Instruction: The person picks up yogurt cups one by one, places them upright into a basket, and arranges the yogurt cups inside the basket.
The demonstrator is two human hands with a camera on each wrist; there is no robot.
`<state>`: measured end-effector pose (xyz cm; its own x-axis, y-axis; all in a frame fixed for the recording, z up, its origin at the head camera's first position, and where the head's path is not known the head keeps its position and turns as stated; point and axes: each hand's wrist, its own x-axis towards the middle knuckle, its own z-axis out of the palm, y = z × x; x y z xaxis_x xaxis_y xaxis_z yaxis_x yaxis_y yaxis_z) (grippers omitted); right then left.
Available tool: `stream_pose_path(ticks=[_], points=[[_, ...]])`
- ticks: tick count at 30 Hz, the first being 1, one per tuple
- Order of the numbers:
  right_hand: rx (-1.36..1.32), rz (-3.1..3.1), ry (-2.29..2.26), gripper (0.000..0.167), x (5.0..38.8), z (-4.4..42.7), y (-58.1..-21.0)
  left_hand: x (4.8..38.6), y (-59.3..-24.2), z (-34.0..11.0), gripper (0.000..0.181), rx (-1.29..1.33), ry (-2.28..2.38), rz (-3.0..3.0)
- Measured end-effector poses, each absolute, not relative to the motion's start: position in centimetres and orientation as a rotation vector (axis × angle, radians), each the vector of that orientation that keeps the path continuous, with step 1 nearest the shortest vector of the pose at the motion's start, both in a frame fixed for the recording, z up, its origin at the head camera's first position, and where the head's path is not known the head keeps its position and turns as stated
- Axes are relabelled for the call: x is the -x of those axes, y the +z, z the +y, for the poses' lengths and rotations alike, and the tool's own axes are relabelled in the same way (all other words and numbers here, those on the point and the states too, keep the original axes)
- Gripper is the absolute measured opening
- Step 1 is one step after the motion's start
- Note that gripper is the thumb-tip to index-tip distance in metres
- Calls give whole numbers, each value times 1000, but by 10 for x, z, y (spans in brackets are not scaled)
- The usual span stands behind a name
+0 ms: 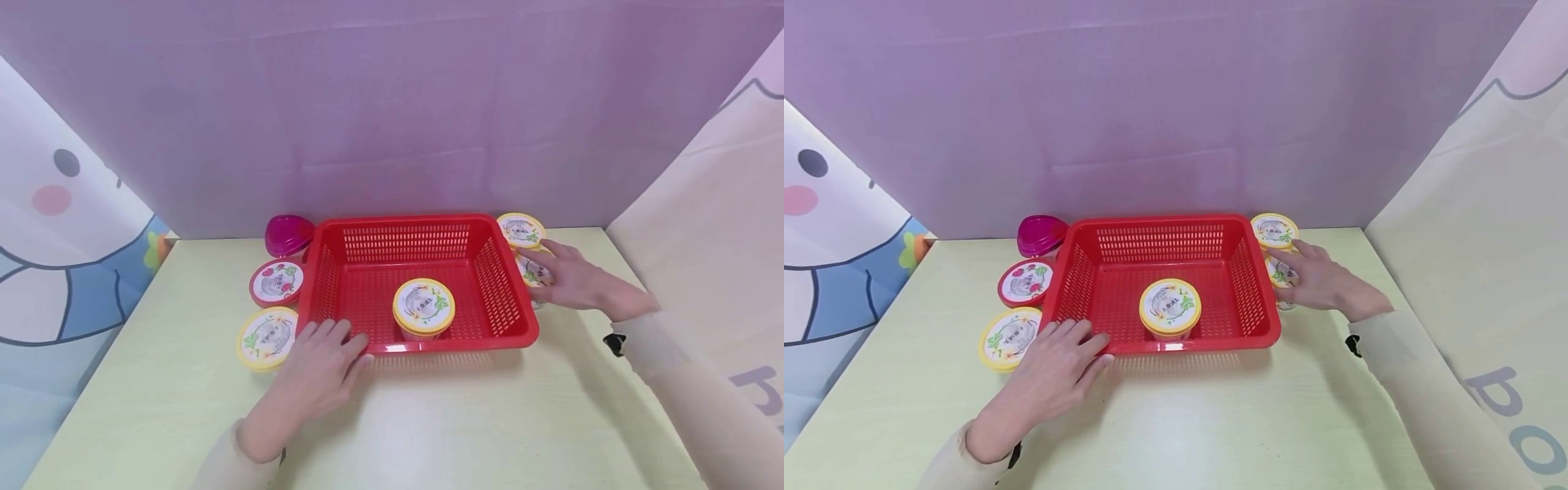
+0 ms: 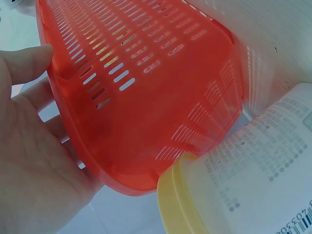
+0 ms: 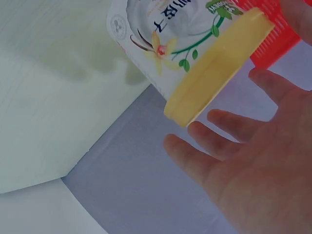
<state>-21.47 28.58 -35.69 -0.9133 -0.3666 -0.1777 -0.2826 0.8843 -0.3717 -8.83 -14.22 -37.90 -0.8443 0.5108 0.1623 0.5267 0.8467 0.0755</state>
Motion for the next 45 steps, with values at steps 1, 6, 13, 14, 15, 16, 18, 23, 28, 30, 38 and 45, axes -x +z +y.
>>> stream_pose_path(ticks=[1, 6, 13, 14, 15, 16, 18, 23, 28, 30, 38, 45], points=[[500, 2821, -489, 84, 215, 285, -357, 88, -379, -142, 40, 817, -178, -2885], [512, 2868, -434, 78, 214, 280, -357, 88, -379, -142, 40, 818, -184, -2877], [493, 2877, -372, 77, 216, 277, -358, 88, -380, -142, 40, 814, -187, -2876], [492, 2877, -362, 78, 216, 276, -357, 88, -380, -142, 40, 813, -186, -2875], [493, 2876, -354, 78, 217, 276, -357, 88, -380, -142, 40, 814, -186, -2873], [493, 2873, -346, 79, 217, 276, -357, 88, -380, -142, 40, 814, -186, -2873], [484, 2859, -330, 83, 217, 275, -356, 88, -380, -142, 40, 816, -184, -2873], [469, 2819, -277, 90, 217, 274, -354, 88, -380, -141, 41, 818, -181, -2881], [505, 2854, -239, 82, 217, 274, -358, 88, -379, -141, 40, 806, -178, -2895], [522, 2889, -235, 79, 216, 275, -361, 88, -379, -141, 41, 803, -176, -2900], [586, 2937, -277, 71, 213, 280, -364, 88, -378, -141, 42, 800, -171, -2904], [546, 2921, -282, 65, 210, 283, -359, 87, -379, -142, 41, 809, -183, -2890]])
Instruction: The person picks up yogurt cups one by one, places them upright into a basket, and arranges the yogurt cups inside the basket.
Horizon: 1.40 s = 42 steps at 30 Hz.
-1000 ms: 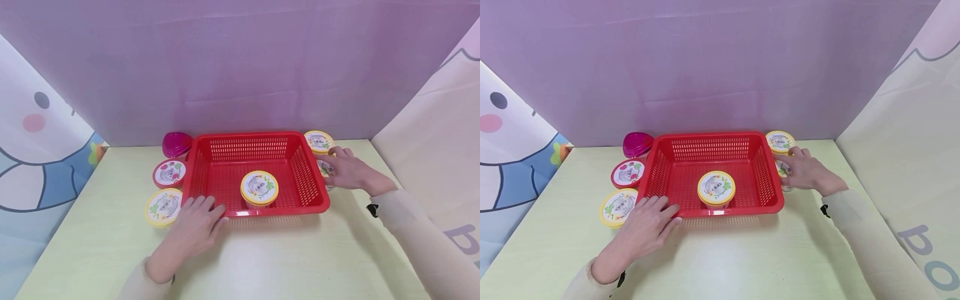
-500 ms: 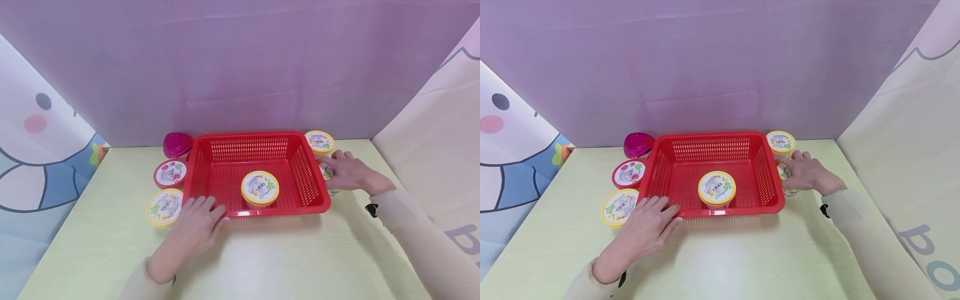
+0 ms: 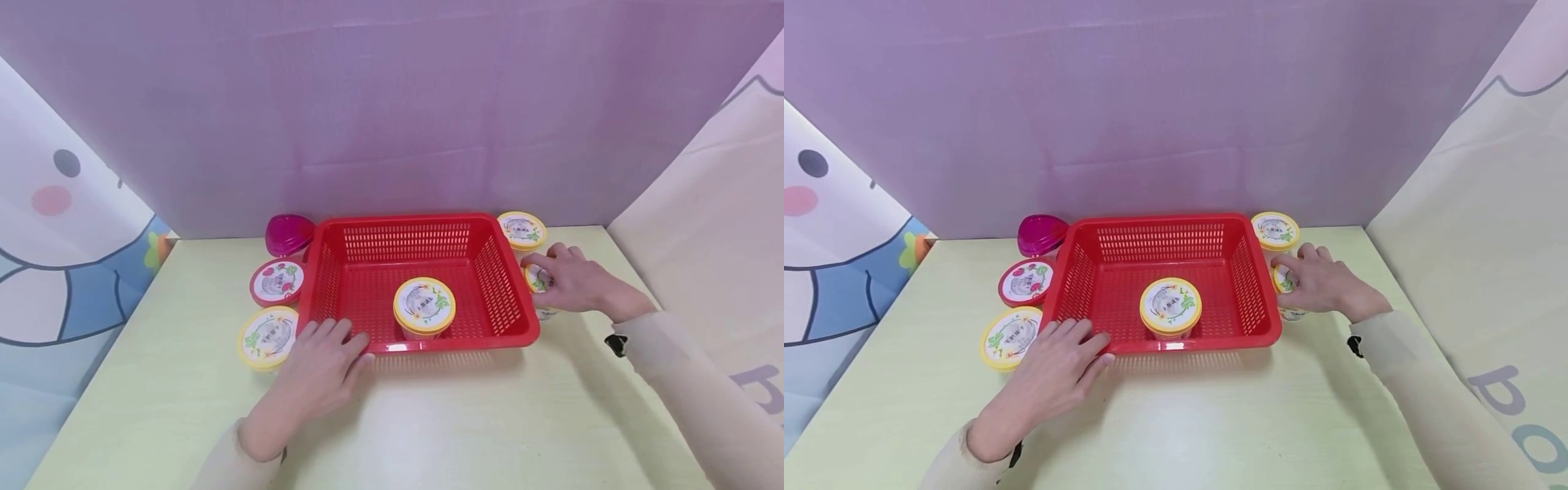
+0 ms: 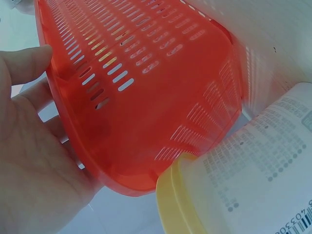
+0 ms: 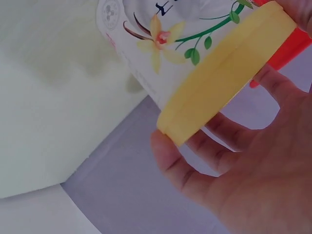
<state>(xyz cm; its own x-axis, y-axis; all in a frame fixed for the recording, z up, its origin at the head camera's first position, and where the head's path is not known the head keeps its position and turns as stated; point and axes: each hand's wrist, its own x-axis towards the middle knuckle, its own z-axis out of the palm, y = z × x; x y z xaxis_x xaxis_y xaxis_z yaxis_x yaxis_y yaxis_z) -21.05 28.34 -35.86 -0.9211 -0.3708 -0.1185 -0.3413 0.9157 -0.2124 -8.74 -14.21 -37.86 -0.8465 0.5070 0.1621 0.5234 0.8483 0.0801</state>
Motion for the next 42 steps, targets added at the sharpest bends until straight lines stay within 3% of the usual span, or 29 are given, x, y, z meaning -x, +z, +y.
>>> stream_pose_path(ticks=[42], points=[[681, 3078, -231, 55, 197, 278, -287, 87, -381, -142, 35, 806, -158, -2865]])
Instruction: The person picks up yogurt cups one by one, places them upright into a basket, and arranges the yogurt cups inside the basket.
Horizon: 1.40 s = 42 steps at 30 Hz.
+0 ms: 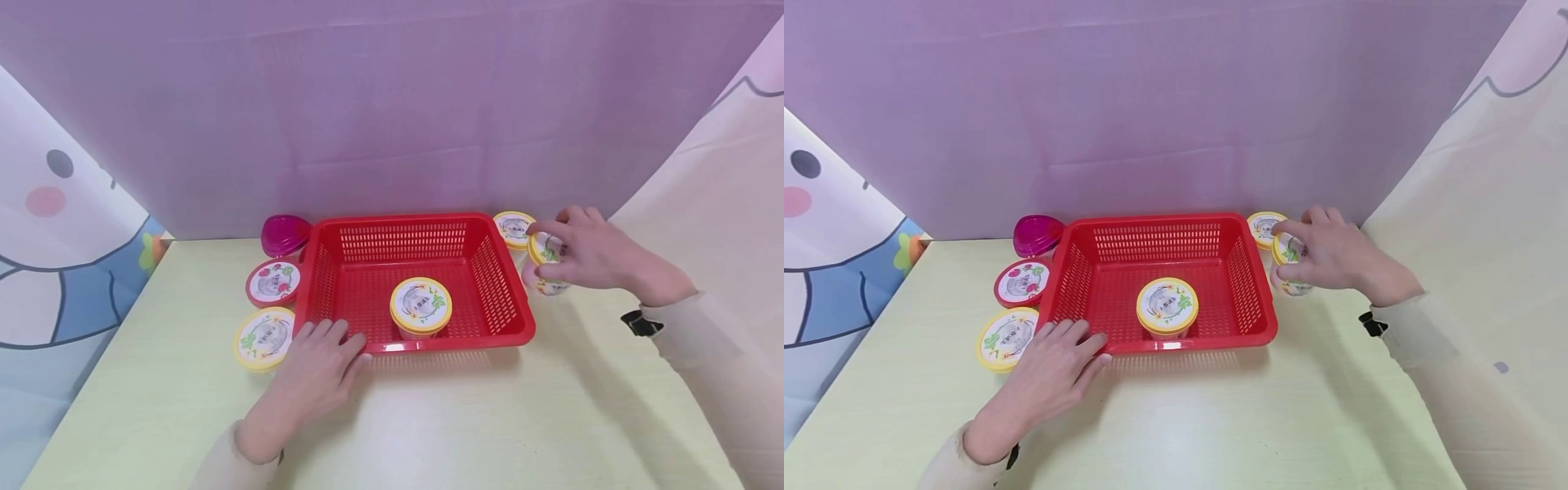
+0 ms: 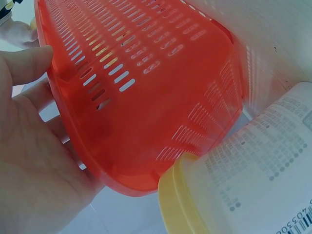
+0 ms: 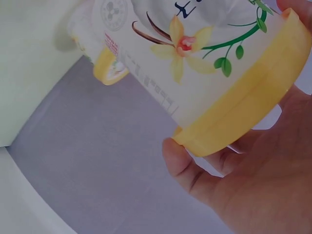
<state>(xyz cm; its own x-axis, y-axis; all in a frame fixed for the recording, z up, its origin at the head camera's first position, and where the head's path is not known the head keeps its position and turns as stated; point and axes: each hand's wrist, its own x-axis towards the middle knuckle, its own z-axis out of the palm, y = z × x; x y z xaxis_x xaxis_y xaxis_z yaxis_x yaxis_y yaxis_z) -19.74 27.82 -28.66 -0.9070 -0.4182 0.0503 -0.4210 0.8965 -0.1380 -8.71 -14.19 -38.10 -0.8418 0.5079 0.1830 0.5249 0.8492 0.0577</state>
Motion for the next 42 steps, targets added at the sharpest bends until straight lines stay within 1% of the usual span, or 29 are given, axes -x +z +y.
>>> stream_pose_path(ticks=[11, 18, 36, 42], points=[[-682, -3045, 220, 60, 196, 266, -265, 87, -380, -142, 37, 795, -165, -2875], [-708, -3030, 209, 58, 194, 257, -258, 86, -380, -142, 37, 798, -166, -2877], [-774, -3020, 194, 57, 191, 222, -256, 87, -380, -142, 36, 800, -163, -2878], [-781, -3035, 208, 62, 193, 213, -262, 87, -381, -142, 36, 804, -156, -2874]])
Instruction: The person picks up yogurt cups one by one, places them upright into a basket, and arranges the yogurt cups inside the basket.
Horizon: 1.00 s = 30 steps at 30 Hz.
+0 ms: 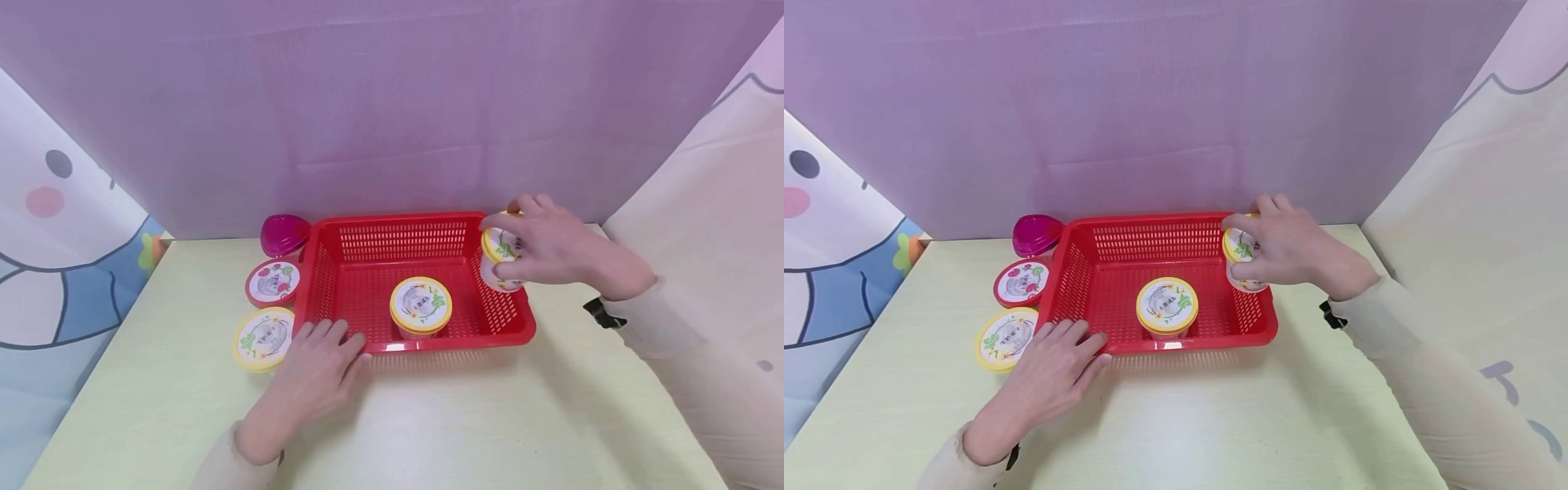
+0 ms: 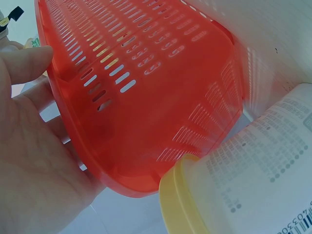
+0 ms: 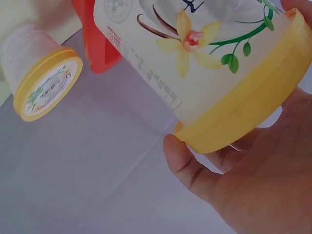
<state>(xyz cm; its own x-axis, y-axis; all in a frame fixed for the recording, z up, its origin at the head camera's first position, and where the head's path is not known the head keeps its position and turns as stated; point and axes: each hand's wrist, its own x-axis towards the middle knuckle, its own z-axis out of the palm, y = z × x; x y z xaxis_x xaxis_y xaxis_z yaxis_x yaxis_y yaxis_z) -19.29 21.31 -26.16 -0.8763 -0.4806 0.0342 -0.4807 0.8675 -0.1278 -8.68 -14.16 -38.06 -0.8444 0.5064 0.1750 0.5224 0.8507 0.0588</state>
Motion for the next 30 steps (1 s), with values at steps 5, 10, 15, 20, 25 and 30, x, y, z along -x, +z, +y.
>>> stream_pose_path(ticks=[5, 10, 15, 20, 25, 30], points=[[-813, -3037, 222, 63, 195, 206, -268, 87, -382, -141, 33, 816, -157, -2858], [-827, -3029, 223, 62, 195, 200, -274, 87, -382, -141, 32, 818, -158, -2848], [-855, -3015, 219, 65, 195, 194, -278, 87, -382, -141, 32, 814, -153, -2850], [-860, -3026, 230, 68, 196, 188, -284, 87, -382, -141, 33, 819, -153, -2855], [-876, -3038, 251, 66, 196, 186, -291, 87, -382, -141, 33, 818, -151, -2857], [-920, -3049, 279, 64, 195, 184, -298, 87, -382, -141, 33, 815, -153, -2852]])
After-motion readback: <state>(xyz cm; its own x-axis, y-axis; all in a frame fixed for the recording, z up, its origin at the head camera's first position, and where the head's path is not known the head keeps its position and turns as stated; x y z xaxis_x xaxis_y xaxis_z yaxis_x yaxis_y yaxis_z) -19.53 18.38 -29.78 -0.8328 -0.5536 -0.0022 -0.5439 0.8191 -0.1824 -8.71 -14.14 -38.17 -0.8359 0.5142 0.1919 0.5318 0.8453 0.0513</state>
